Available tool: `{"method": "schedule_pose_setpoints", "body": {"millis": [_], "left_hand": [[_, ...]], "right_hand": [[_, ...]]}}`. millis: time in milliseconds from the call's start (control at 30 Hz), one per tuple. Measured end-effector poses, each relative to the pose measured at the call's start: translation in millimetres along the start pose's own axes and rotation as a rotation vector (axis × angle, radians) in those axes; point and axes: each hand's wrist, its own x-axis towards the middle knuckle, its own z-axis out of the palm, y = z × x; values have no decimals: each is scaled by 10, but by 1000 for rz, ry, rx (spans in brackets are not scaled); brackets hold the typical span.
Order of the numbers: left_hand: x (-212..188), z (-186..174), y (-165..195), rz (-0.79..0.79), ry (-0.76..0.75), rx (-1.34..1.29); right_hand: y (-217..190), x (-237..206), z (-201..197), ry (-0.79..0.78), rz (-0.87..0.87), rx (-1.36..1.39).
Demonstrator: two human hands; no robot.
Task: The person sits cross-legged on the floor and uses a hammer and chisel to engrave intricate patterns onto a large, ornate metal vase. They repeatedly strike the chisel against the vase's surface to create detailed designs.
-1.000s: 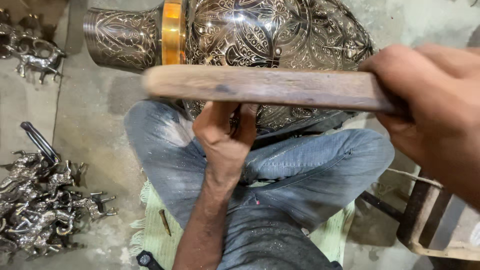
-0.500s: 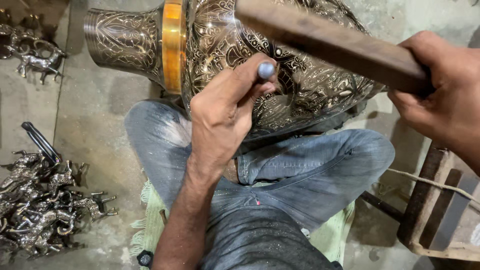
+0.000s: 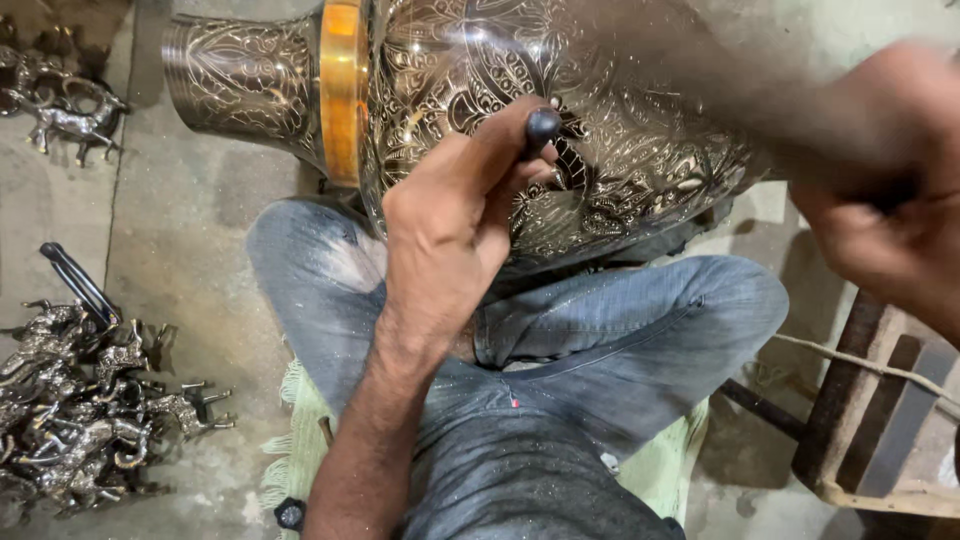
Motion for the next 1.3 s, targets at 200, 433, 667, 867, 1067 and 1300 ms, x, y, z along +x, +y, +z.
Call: {"method": "schedule_pose_setpoints", "body": {"millis": [200,433,667,867,1067,1300], "left_hand": [[-40,2,-37,-22,-5,-18],[-59,71,-47,0,72,22],[-31,-38,-82,-5,-3,-4],[90,-127,-120,-42,-70,-158],[407,-436,-148,-116,-166,-463],[861,-153,-262,129,-696,-78]], "right_hand": [[-109,22,-72,-37,7,-98],[-312,-12,-38,48,-63,-133],[-348,-16,-47,75,-37,-204],[-259,-32,145,137,28,-333],[169,-311,810,262,158,419],[147,-809,1544,337,498,956]]}}
